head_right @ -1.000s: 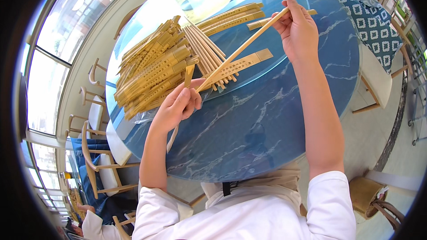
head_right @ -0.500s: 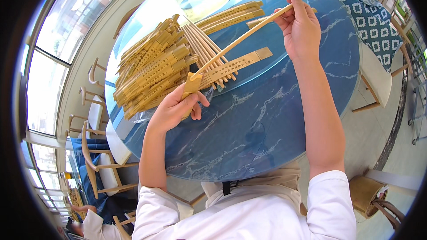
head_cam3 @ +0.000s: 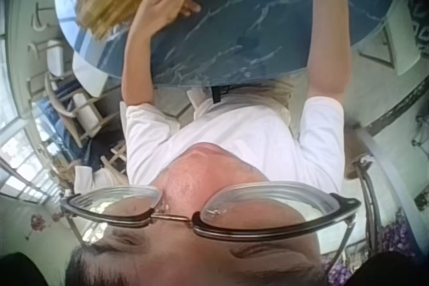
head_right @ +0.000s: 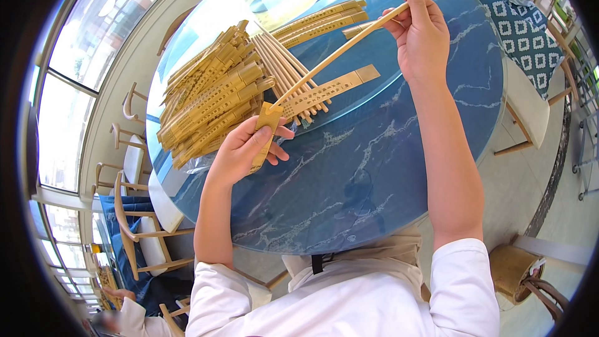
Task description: The person repeatedly picks up pairs of bamboo sticks from a pile on a blue marble table, aligns them, and places them back on the table. The action is performed one pair at a time in a repetitive manner.
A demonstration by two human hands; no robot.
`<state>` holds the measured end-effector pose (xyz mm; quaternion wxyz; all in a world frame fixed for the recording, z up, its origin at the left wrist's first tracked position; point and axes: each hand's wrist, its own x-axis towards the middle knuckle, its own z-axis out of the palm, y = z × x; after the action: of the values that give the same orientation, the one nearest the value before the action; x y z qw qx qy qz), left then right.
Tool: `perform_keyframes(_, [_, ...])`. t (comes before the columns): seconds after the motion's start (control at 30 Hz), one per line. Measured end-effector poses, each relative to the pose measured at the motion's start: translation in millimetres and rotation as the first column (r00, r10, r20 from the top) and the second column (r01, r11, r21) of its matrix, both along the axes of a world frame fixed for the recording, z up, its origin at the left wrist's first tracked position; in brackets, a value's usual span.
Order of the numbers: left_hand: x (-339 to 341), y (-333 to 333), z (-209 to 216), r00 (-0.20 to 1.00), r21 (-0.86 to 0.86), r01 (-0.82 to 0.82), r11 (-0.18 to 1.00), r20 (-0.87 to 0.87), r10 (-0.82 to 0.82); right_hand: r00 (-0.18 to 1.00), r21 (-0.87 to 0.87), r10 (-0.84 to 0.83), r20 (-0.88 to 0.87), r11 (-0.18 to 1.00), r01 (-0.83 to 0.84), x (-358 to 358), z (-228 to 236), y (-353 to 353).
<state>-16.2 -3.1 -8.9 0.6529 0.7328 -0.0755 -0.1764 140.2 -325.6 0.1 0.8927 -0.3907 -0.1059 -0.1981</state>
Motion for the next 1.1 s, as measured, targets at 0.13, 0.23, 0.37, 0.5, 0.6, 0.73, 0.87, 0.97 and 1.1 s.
perform_keyframes(0.13, [-0.5,-0.9,-1.2,0.999,0.005,-0.010,1.000,0.041,0.010,1.000,-0.001,0.005,0.021,1.000,-0.005,0.5,-0.9,0.2])
perform_keyframes(0.23, [-0.4,-2.1,0.8,0.998,0.010,-0.029,1.000,0.058,0.028,0.999,-0.009,-0.002,0.032,1.000,0.003,0.6,-1.3,-0.5])
perform_keyframes(0.37, [1.2,-2.2,-2.6,0.995,0.006,-0.078,0.997,0.055,0.078,0.999,-0.011,-0.002,0.048,1.000,0.003,-2.8,1.3,3.5])
perform_keyframes(0.5, [-0.2,-4.4,1.7,0.993,0.046,-0.114,0.992,0.038,0.112,0.998,-0.022,0.000,0.067,1.000,0.002,-2.9,1.9,2.9])
perform_keyframes(0.6, [0.7,-5.0,3.2,0.993,0.063,-0.122,0.991,0.008,0.121,0.998,-0.028,-0.017,0.059,0.999,0.019,-5.1,3.5,3.7])
perform_keyframes(0.73, [0.2,-7.9,3.5,0.991,0.073,-0.134,0.988,-0.009,0.135,0.997,-0.036,-0.004,0.081,0.999,0.007,-5.5,3.8,3.6])
perform_keyframes(0.87, [-0.7,-11.4,3.9,0.990,0.095,-0.139,0.986,-0.024,0.142,0.993,-0.044,0.019,0.120,0.999,-0.014,-4.8,1.7,2.8])
perform_keyframes(0.97, [0.4,-11.7,2.9,0.990,0.114,-0.140,0.983,-0.014,0.143,0.993,-0.040,0.012,0.119,0.999,-0.007,-8.1,4.8,5.9])
perform_keyframes(1.1, [0.2,-12.0,2.8,0.989,0.111,-0.141,0.984,-0.024,0.144,0.995,-0.049,-0.006,0.102,0.999,0.011,-9.0,4.5,8.3])
